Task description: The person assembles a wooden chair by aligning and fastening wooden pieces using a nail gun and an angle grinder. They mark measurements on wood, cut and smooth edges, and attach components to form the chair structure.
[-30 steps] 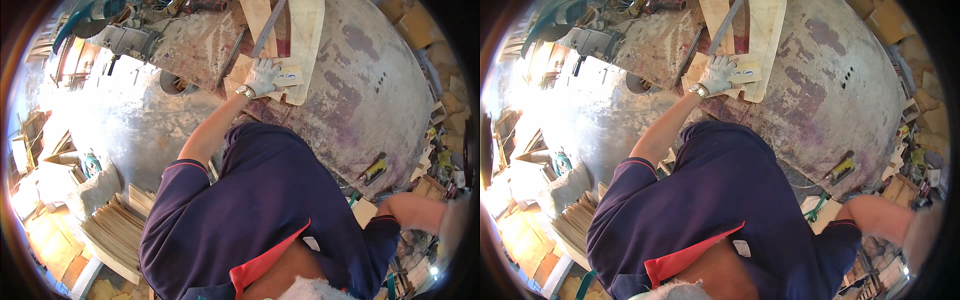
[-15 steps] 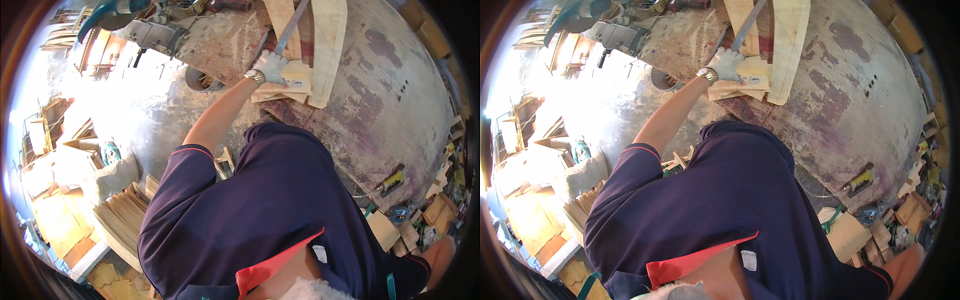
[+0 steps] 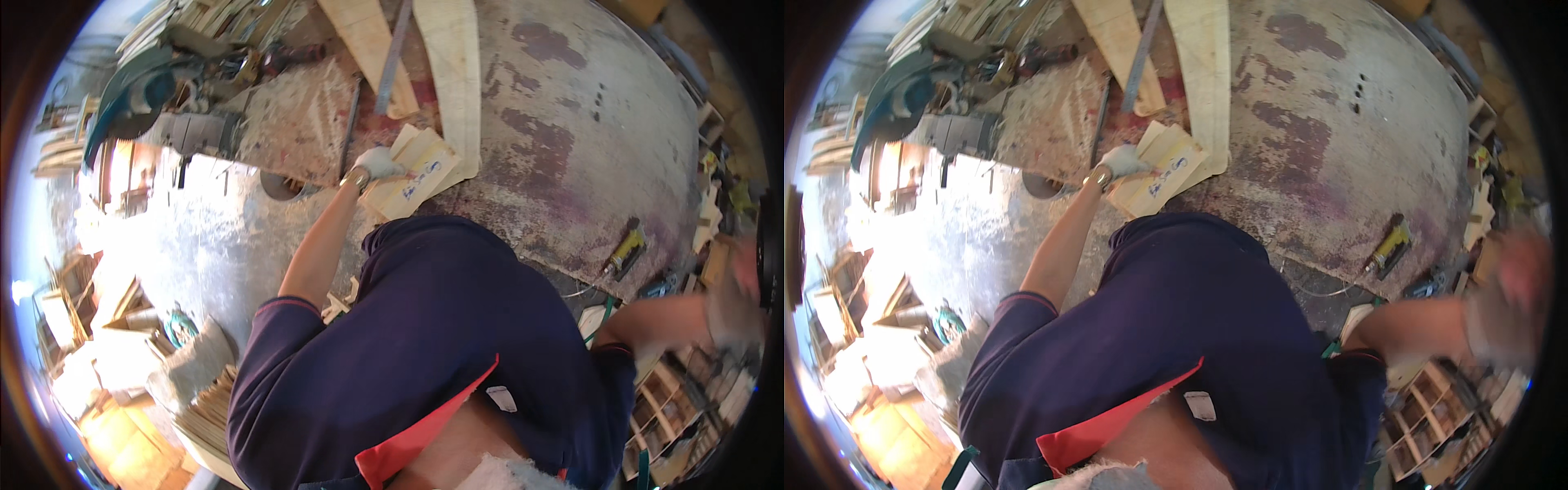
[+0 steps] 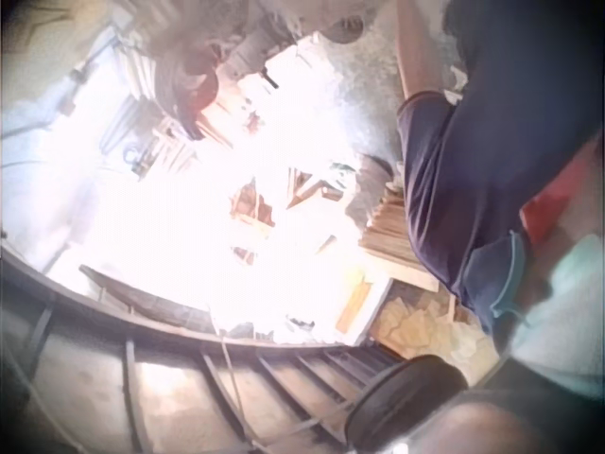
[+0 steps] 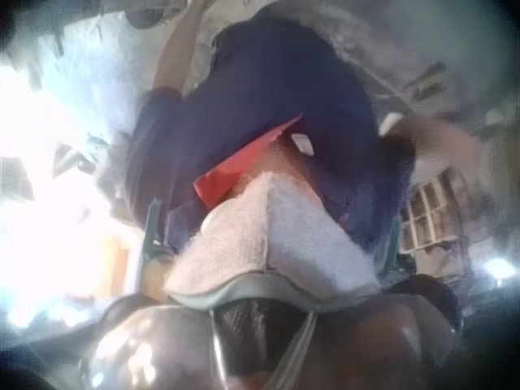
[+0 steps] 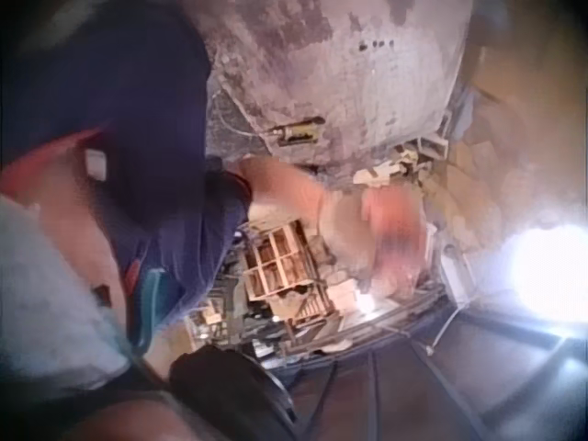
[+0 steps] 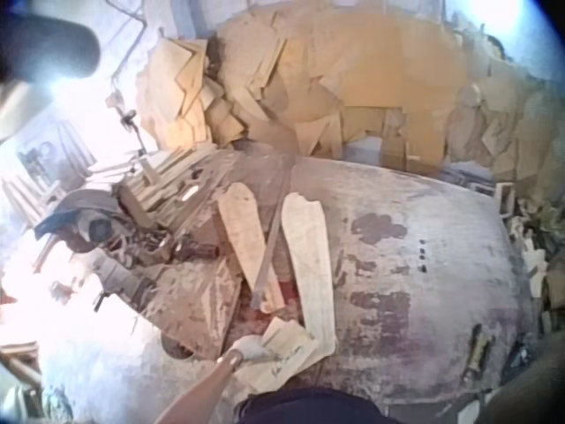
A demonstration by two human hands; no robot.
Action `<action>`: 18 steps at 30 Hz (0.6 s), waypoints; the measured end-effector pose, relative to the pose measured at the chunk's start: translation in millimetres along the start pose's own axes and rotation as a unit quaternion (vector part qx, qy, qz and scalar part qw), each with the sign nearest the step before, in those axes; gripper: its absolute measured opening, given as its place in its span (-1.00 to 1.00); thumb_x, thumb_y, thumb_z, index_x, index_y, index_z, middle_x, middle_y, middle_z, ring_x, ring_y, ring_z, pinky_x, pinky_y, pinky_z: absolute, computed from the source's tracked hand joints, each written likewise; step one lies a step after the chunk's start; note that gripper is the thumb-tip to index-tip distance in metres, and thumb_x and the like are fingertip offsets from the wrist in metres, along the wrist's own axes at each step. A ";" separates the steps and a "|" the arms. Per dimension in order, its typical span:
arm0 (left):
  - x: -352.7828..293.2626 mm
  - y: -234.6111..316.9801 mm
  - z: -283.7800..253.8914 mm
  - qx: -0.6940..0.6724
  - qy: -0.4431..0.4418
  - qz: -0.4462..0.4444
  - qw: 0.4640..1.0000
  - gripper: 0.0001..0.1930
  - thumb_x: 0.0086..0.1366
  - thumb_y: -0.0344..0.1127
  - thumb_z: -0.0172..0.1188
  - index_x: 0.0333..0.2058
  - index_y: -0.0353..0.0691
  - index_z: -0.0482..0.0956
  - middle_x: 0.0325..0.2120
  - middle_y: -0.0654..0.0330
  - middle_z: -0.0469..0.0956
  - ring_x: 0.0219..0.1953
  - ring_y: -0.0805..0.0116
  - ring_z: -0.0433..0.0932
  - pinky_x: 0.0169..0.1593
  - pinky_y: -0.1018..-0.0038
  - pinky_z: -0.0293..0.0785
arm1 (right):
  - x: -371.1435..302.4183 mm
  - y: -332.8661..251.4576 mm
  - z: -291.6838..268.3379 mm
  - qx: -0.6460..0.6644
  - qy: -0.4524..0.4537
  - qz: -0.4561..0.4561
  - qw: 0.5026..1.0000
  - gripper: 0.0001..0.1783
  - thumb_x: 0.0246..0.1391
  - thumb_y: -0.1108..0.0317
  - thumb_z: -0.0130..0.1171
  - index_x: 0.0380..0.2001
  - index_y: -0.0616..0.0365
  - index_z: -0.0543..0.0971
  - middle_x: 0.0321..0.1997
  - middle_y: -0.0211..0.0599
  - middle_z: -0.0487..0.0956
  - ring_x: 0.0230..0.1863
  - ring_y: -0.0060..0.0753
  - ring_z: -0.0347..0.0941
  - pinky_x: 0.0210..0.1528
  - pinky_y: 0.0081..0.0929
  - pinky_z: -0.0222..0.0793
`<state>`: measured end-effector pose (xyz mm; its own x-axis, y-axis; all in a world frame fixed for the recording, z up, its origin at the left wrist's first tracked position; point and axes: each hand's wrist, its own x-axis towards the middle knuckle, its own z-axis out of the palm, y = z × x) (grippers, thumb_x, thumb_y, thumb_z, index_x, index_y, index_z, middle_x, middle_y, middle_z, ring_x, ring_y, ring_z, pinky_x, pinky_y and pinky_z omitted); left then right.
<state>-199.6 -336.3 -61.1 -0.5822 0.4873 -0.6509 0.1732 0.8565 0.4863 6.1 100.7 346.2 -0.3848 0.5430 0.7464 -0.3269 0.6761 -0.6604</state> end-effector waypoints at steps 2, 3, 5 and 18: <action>-15.7 10.3 7.4 0.011 0.030 -0.042 0.999 0.00 -0.25 0.42 0.54 0.11 -0.14 0.57 -0.10 -0.08 0.70 0.01 -0.04 0.67 0.10 0.17 0.54 | -44.6 40.4 23.1 -0.017 -0.025 0.240 0.970 -0.65 0.31 0.09 0.14 -0.22 0.19 0.63 -0.58 -0.53 0.39 -0.56 -0.59 0.28 -0.50 -0.53 0.16; -27.5 17.6 11.9 0.019 0.066 -0.055 0.996 -0.01 -0.23 0.37 0.56 0.12 -0.15 0.53 -0.10 -0.08 0.70 0.00 -0.05 0.67 0.08 0.15 0.55 | -73.8 57.7 33.5 -0.059 -0.067 0.326 0.941 -0.65 0.30 0.09 0.15 -0.22 0.20 0.63 -0.59 -0.53 0.38 -0.57 -0.59 0.27 -0.50 -0.53 0.15; -47.9 38.6 14.7 0.011 0.103 -0.055 0.993 -0.05 -0.18 0.27 0.59 0.12 -0.15 0.47 -0.11 -0.06 0.69 -0.01 -0.07 0.67 0.05 0.13 0.56 | -141.1 83.0 48.9 -0.073 -0.201 0.398 0.892 -0.59 0.41 0.04 0.06 -0.23 0.19 0.64 -0.57 -0.48 0.46 -0.53 -0.59 0.37 -0.46 -0.56 0.25; -83.1 222.5 51.9 0.212 0.275 0.336 0.876 -0.44 -0.07 -0.24 0.52 -0.08 -0.13 0.48 -0.26 0.15 0.56 -0.20 0.12 0.62 -0.13 0.23 0.52 | -275.1 128.4 -29.1 -0.213 -0.014 0.462 0.861 -0.52 0.41 -0.02 0.11 -0.34 0.24 0.57 -0.48 -0.39 0.55 -0.50 -0.55 0.41 -0.41 -0.44 0.34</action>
<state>-71.5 -177.3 70.9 -0.5102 0.8494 0.1346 0.8346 0.4513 0.3158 95.1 52.6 58.5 -0.3324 0.9390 -0.0880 0.4747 0.0859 -0.8759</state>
